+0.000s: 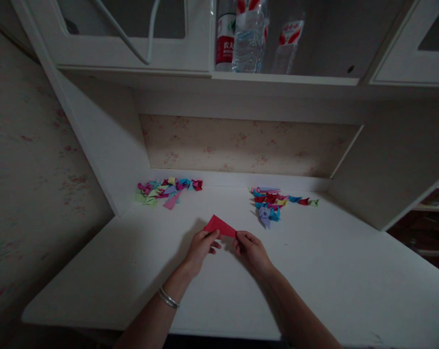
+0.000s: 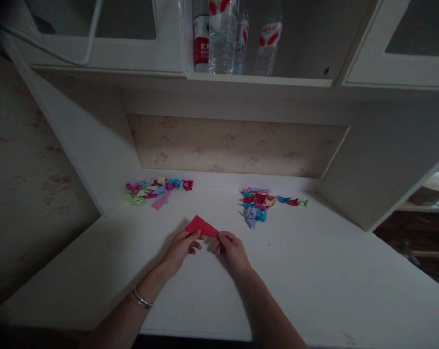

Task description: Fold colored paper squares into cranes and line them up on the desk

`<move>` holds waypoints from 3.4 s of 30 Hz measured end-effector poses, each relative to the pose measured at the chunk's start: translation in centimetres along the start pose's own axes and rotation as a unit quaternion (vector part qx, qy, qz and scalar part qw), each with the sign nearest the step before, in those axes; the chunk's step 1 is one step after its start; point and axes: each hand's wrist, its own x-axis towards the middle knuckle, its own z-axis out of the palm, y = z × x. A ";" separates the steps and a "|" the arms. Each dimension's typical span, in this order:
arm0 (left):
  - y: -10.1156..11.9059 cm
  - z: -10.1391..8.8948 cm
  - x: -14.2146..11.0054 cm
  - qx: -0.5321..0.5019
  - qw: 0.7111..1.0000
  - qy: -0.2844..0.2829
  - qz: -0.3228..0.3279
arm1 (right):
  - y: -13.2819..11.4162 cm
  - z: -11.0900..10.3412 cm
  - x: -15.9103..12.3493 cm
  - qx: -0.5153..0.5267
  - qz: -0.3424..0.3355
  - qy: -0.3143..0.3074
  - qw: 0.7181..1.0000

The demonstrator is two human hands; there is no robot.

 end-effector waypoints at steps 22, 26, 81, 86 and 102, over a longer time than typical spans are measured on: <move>-0.1 -0.1 0.1 -0.005 1.000 -0.001 0.004 | -0.1 0.0 0.1 -0.015 -0.004 0.007 1.000; 0.0 0.0 0.0 -0.003 1.000 0.002 0.006 | 0.1 -0.1 0.2 -0.009 -0.005 0.003 1.000; -0.4 -0.6 1.0 -0.058 0.998 0.024 0.011 | -0.1 -0.1 0.1 0.046 0.010 0.014 0.999; -0.2 -0.4 0.7 -0.031 0.999 0.006 0.012 | -0.5 -0.2 0.2 0.099 0.024 0.019 0.995; 1.4 -2.1 0.3 0.077 0.984 0.141 0.072 | -3.3 -1.3 4.1 -0.077 0.063 -0.050 0.994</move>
